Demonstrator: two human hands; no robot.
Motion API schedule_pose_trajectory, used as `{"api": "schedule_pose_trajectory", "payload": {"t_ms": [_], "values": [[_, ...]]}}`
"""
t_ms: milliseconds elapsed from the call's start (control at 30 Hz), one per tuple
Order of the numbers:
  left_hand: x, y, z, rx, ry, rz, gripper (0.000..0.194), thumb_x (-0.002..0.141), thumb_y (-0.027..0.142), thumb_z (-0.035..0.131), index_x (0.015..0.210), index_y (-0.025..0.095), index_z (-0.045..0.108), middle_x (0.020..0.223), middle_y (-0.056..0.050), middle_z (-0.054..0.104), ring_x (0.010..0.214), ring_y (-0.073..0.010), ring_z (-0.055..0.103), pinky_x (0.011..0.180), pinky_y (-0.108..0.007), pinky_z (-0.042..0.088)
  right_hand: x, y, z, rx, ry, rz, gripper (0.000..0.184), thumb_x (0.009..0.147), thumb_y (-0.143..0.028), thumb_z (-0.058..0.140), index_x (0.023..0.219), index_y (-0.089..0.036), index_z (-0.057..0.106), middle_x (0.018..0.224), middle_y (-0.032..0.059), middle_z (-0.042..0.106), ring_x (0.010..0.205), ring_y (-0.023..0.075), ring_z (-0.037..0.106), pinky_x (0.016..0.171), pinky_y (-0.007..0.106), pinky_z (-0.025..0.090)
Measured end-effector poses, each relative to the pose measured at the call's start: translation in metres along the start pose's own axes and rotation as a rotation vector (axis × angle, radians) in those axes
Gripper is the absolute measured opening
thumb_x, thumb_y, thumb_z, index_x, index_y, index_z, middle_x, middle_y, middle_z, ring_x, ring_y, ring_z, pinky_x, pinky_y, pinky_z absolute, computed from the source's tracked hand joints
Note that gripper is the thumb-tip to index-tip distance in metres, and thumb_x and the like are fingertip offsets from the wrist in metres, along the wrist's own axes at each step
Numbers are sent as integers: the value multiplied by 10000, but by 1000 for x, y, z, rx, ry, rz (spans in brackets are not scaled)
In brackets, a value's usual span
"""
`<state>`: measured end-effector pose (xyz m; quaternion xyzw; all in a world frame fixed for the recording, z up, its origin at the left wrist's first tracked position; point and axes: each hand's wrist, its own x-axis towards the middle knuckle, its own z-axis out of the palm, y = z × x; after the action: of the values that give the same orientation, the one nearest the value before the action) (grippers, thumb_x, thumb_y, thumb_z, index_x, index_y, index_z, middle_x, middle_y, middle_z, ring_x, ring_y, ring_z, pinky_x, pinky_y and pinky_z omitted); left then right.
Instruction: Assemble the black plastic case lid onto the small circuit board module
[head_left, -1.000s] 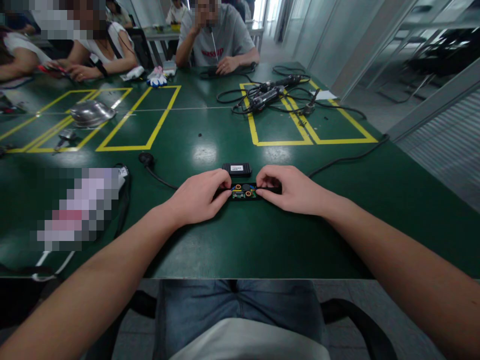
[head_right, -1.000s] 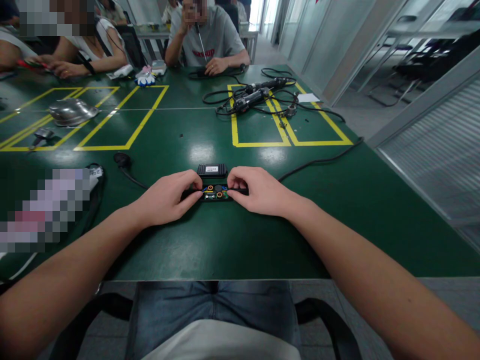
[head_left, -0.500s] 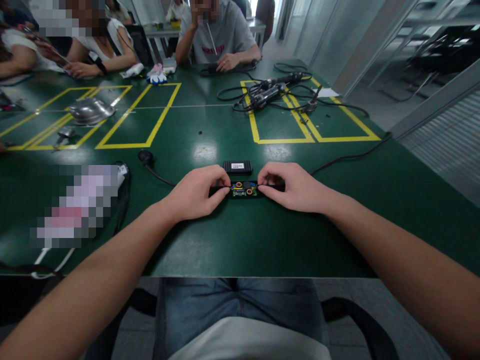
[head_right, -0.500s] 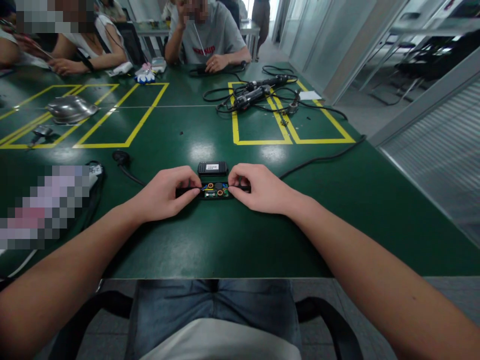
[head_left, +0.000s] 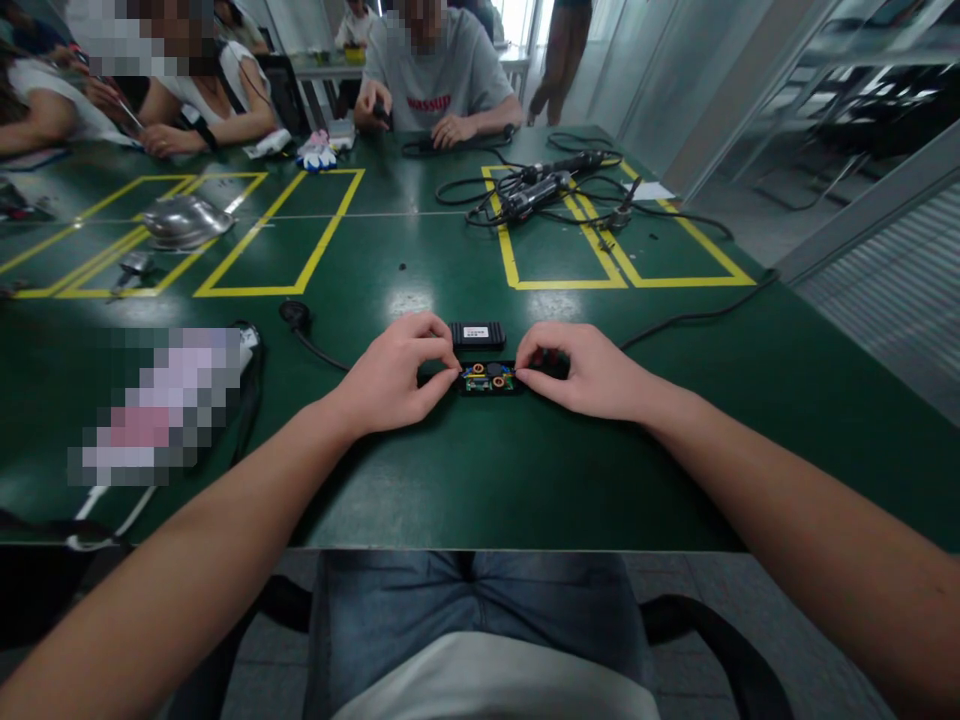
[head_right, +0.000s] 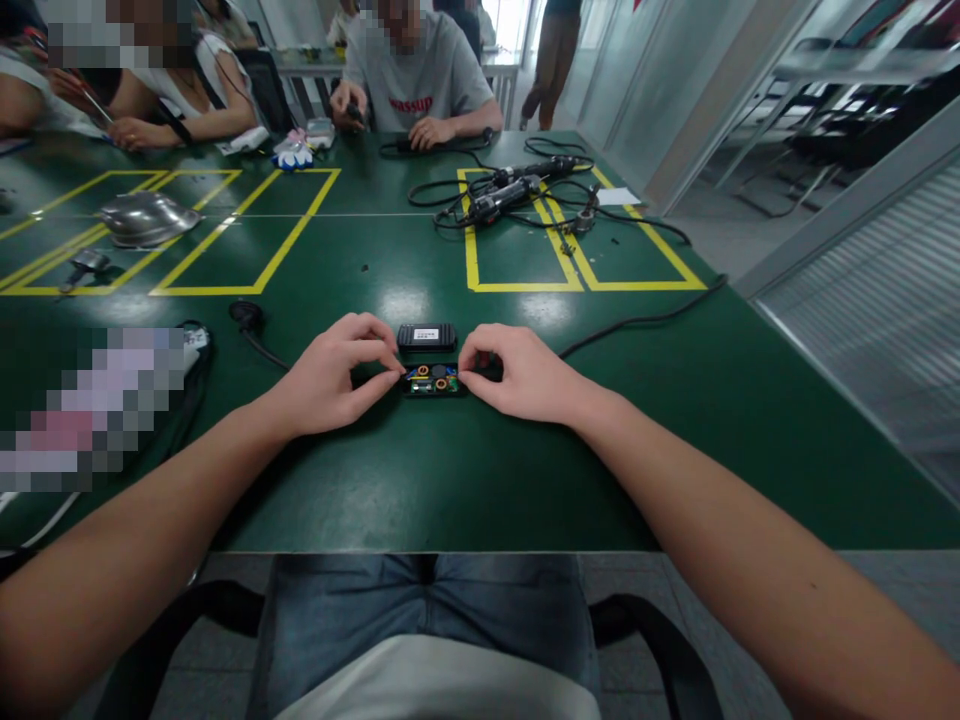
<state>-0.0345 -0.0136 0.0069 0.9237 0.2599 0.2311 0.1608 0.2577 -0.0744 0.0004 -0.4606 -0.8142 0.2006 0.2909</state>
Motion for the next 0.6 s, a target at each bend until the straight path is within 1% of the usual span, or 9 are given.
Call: {"api": "schedule_pose_trajectory", "payload": {"t_ms": [67,133,200,267,333,400,500,600], "values": [[1,0,3,18,34,-26,188,1020,287,631,990,215,802,1196,-105,751,1137,-290,691,1093,-506,562,-1,0,2,-18,16,-21,36,944,-265,730,937,-240,754,938,57,797,812,234,689,774,370,536],[2,-1,5,55,78,-88,209,1030,290,616,1056,208,807,1210,-112,757,1159,-300,689,1104,-515,563,-2,0,3,-37,37,-36,65,948,-278,730,987,-237,761,967,65,804,808,239,691,774,380,549],[3,-3,6,106,122,-174,248,1048,299,598,1115,195,813,1221,-124,772,1177,-314,687,1117,-529,563,-3,0,2,-72,72,-29,101,960,-305,735,1029,-239,767,1015,76,814,846,256,707,813,404,568],[4,-6,7,147,138,-251,307,1068,310,575,1188,177,823,1251,-141,790,1195,-328,687,1132,-548,562,-4,1,0,-126,111,0,152,985,-352,737,1081,-243,784,1086,96,826,939,293,732,887,447,586],[4,-8,8,170,114,-297,374,1079,316,558,1285,154,825,1306,-157,802,1218,-338,691,1146,-561,561,-4,2,0,-197,123,38,256,1018,-430,728,1163,-238,815,1200,132,830,1093,352,741,991,521,585],[5,-9,9,182,70,-314,424,1089,319,541,1346,141,826,1342,-164,809,1232,-343,696,1151,-567,564,-5,3,1,-270,93,81,400,1053,-536,692,1255,-224,841,1318,172,816,1231,415,715,1066,612,559],[5,-9,10,194,24,-310,443,1105,332,512,1296,148,867,1334,-158,826,1232,-344,706,1144,-567,572,-5,4,4,-322,16,115,579,1079,-658,628,1366,-205,847,1445,210,779,1351,470,668,1114,695,528],[6,-9,10,200,12,-308,444,1109,345,508,1248,166,889,1335,-149,836,1231,-347,714,1127,-574,580,-6,5,6,-311,-28,96,667,1088,-704,597,1460,-197,820,1559,222,730,1454,485,622,1178,714,504]]}}
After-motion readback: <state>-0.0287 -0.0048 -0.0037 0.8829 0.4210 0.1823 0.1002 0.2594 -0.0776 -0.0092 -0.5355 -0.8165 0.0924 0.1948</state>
